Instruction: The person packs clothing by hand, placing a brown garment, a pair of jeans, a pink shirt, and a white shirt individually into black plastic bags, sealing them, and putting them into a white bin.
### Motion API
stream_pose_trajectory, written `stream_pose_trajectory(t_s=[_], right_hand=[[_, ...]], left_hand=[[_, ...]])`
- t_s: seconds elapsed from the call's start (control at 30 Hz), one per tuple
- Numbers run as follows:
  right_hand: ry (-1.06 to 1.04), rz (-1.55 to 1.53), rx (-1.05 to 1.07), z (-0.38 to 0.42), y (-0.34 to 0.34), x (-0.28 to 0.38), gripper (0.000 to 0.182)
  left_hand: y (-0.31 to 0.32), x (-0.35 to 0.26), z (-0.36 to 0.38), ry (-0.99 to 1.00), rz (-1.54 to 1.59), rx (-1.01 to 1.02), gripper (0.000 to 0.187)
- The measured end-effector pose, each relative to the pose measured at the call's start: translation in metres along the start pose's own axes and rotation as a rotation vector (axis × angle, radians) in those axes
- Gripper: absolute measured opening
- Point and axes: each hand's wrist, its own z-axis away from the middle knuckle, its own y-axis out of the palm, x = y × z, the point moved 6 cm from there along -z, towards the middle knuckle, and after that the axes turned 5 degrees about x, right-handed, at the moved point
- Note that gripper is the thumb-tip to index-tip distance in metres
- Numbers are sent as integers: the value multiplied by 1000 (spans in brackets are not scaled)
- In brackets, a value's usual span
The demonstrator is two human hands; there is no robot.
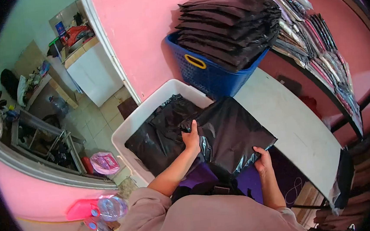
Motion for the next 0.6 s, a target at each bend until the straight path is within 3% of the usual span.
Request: stream_pose_trajectory(t_s=[0.13,0.17,0.3,0.33,0.4,0.6], right_hand=[[-3,5,-29,15,51,-62,36],[-11,38,-26,18,66,-72,37],[-16,52,8,21,124,-115,37],[12,53,12,18,136,-124,36],[34,60,16,14,149,-140,35],[49,94,25,-20,179,-187,33]], left_hand=[[-57,-50,-19,-101,14,10,45],[-66,-70,-20,-34,93,61,43],[-137,-75,-68,-72,-4,-36,61],[-149,-81,-73,-121,2,-117,62],[-168,-85,-91,-13,19,-82,64],[-221,-99,-104,-26,82,-211,65]])
